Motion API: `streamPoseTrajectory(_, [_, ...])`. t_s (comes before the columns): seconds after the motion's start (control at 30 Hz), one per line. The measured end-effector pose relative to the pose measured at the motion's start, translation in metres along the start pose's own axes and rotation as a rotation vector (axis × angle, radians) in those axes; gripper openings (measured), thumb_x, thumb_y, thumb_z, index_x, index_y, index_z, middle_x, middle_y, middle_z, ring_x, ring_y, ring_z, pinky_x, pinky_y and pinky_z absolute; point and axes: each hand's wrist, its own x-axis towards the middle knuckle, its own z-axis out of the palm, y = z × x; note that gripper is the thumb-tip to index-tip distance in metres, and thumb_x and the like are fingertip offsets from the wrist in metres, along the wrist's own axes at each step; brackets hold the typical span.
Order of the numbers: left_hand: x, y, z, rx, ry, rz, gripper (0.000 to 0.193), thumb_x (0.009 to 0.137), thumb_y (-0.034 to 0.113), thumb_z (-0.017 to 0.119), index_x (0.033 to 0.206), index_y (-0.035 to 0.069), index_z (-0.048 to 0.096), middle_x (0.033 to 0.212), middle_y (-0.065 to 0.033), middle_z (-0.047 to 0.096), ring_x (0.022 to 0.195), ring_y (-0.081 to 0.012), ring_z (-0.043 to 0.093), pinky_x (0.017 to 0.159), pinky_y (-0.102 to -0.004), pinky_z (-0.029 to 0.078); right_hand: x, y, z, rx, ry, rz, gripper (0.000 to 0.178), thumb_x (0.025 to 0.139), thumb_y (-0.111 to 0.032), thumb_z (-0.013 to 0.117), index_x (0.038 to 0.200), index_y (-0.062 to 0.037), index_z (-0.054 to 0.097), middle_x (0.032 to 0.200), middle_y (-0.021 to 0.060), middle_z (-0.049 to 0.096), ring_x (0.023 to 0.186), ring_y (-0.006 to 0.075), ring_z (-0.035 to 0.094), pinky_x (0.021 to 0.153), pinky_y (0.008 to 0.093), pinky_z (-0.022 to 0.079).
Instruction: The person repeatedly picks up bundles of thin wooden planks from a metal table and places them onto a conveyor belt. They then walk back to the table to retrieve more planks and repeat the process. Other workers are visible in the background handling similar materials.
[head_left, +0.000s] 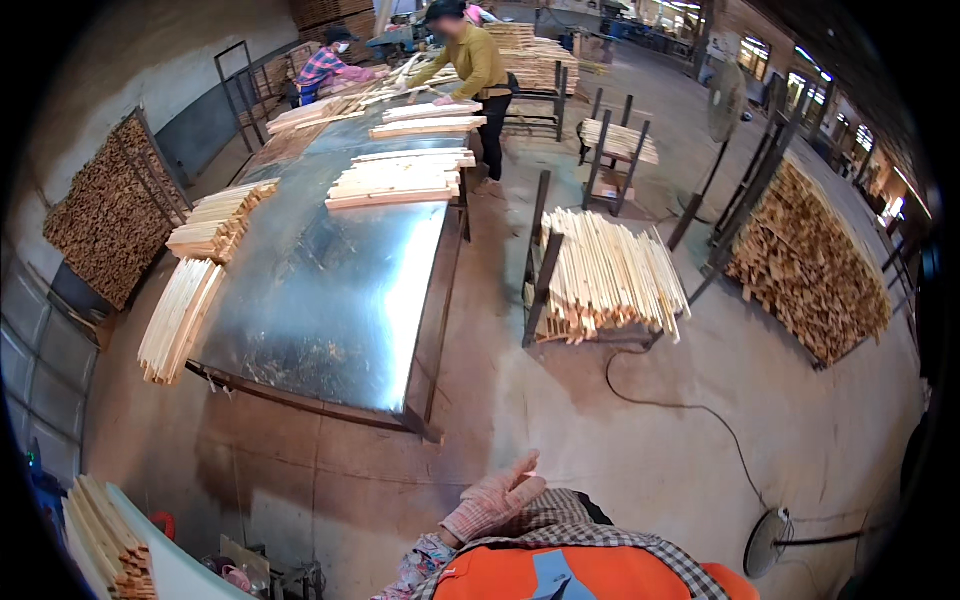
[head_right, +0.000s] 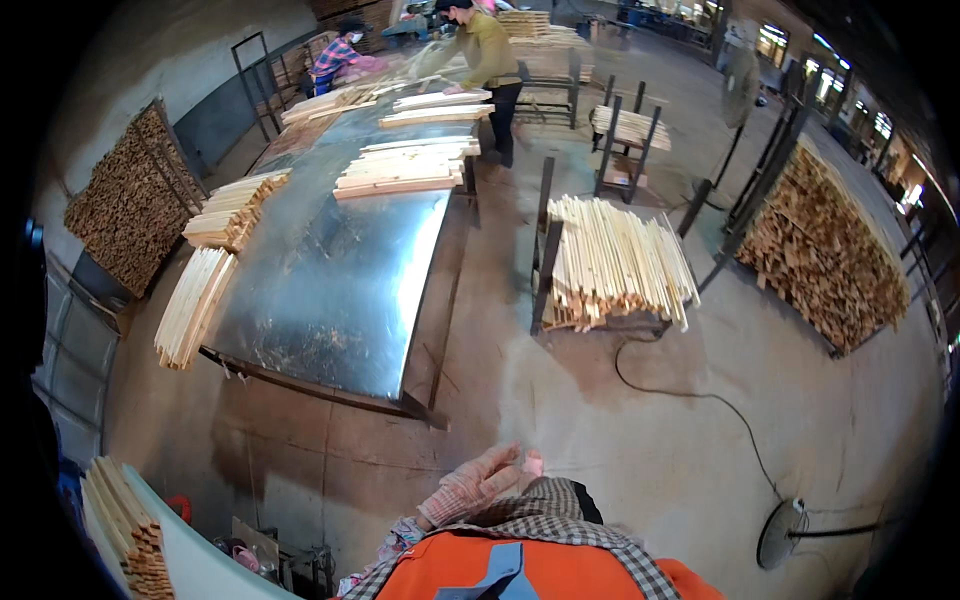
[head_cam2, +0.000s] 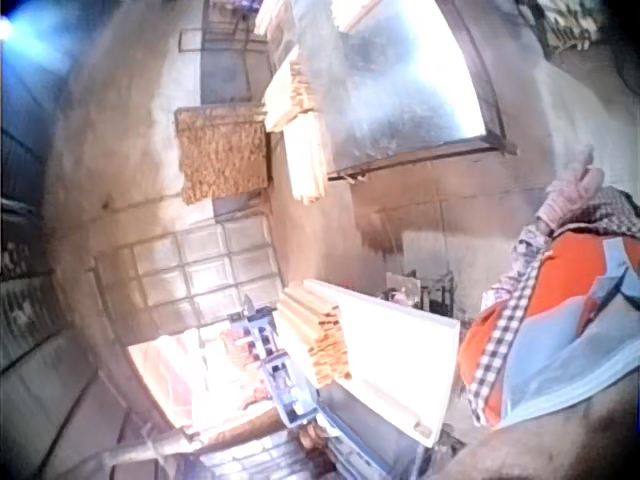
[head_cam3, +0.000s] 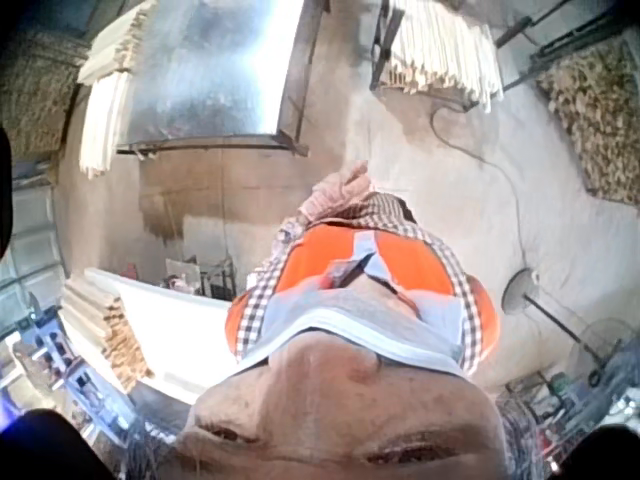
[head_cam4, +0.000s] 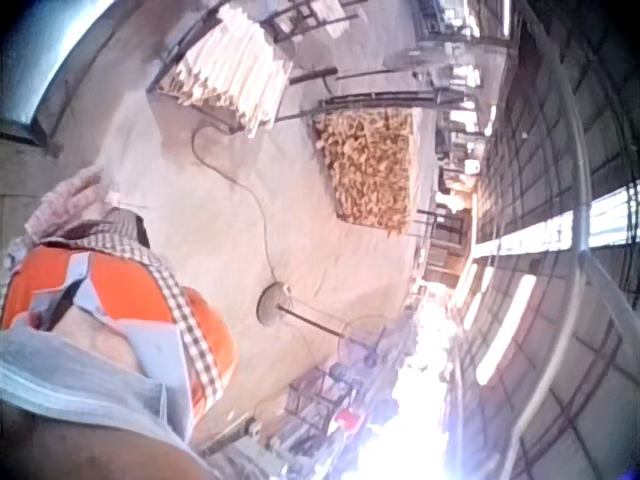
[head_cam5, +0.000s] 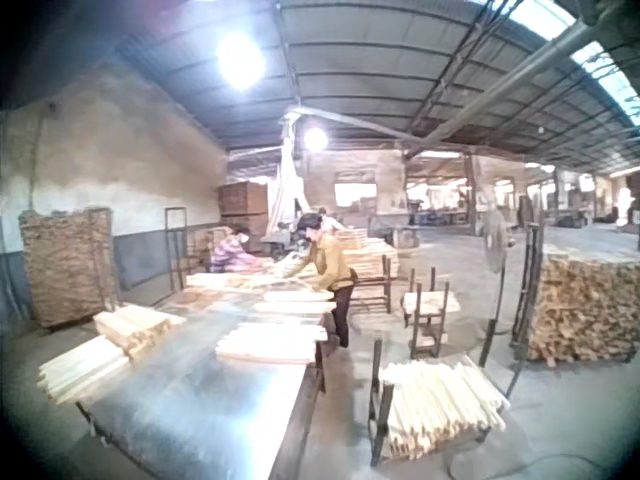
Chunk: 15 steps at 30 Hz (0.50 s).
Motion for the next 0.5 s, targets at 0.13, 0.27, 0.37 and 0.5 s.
streamPoseTrajectory(0.13, [0.039,0.036,-0.045,0.047,0.211,-0.026,0.056,0.102,0.02,0.056,0.153,0.005,0.039,0.144,-0.0157,0.055,0.136,-0.0238,0.051,0.111,-0.033,0.039,0.068,-0.146,-0.077,-0.101,0.008,-0.223,0.048,0.094,-0.053,0.059,0.118,-0.013,0.072,0.111,0.0127,0.073,0.104,0.0283,0.067,0.093,0.0449,0.051])
streamPoseTrajectory(0.27, [0.079,0.039,-0.076,-0.101,0.393,-0.088,0.059,0.099,0.034,0.058,0.149,0.007,0.042,0.138,-0.0206,0.057,0.128,-0.0301,0.056,0.108,-0.0351,0.042,0.151,-0.33,-0.159,-1.01,0.38,-0.925,0.041,0.1,-0.039,0.052,0.129,-0.0133,0.065,0.122,0.014,0.069,0.115,0.0344,0.064,0.096,0.0451,0.051])
streamPoseTrajectory(0.37, [0.102,0.0,-0.111,0.008,0.505,-0.143,0.057,0.099,0.035,0.058,0.148,0.01,0.043,0.131,-0.0167,0.062,0.122,-0.0276,0.061,0.104,-0.0352,0.045,0.1,-0.504,-0.126,-0.642,0.308,-1.306,0.043,0.1,-0.039,0.054,0.133,-0.014,0.063,0.132,0.0143,0.064,0.122,0.036,0.06,0.102,0.0434,0.048])
streamPoseTrajectory(0.5, [0.174,-0.009,-0.18,0.223,0.543,0.165,0.037,0.099,0.019,0.058,0.134,0.01,0.053,0.118,-0.0128,0.065,0.11,-0.029,0.066,0.088,-0.0344,0.053,0.07,-0.618,-0.075,-0.062,0.064,-1.112,0.059,0.098,-0.045,0.06,0.144,-0.0081,0.053,0.14,0.0174,0.059,0.128,0.0328,0.056,0.106,0.037,0.043])
